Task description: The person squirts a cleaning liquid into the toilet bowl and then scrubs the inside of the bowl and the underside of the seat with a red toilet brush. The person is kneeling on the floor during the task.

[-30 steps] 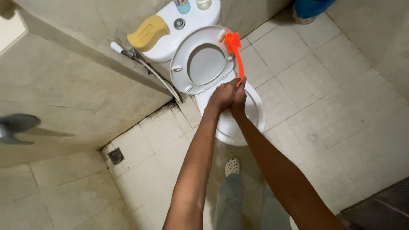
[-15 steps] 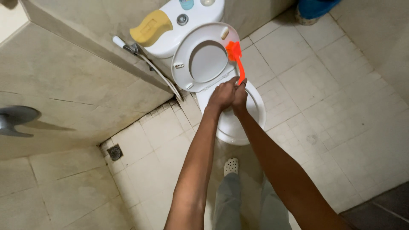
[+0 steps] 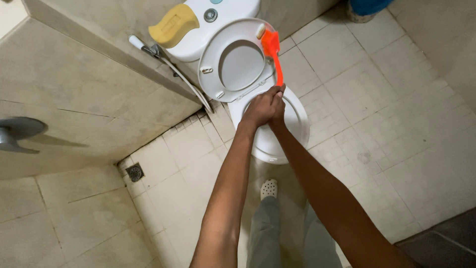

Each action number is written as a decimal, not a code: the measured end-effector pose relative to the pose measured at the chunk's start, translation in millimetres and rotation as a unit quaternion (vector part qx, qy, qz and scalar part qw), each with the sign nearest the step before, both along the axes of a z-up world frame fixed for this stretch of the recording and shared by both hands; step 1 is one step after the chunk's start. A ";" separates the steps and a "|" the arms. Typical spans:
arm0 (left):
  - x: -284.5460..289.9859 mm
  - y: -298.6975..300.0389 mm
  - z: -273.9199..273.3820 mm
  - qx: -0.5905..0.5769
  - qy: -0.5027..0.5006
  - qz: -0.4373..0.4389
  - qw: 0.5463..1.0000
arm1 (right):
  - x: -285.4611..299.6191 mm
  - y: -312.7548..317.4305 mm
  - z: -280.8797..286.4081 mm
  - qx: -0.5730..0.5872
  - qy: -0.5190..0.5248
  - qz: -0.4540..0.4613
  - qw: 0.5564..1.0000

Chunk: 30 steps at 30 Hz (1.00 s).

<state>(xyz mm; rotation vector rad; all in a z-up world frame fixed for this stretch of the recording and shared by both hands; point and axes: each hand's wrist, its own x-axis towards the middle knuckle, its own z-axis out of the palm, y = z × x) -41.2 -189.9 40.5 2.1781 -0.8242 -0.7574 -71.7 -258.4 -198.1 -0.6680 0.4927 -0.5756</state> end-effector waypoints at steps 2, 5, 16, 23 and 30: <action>5.3 0.9 -25.6 -0.001 -0.026 -0.002 1.000 | -3.5 -5.8 4.3 -0.014 0.122 0.054 0.991; 4.1 1.4 -26.2 0.021 -0.014 -0.021 0.999 | -4.3 -13.2 29.1 0.043 0.120 0.025 0.992; -6.4 14.3 51.5 0.018 -0.015 0.018 1.000 | -17.4 26.6 142.3 -0.253 0.134 -0.016 0.958; 4.9 41.9 55.7 0.014 -0.032 0.052 0.998 | -14.9 61.2 177.0 -0.433 0.203 0.002 0.878; -4.5 48.4 55.8 -0.006 -0.045 0.048 0.998 | -22.6 56.0 148.6 -0.425 0.189 0.018 0.885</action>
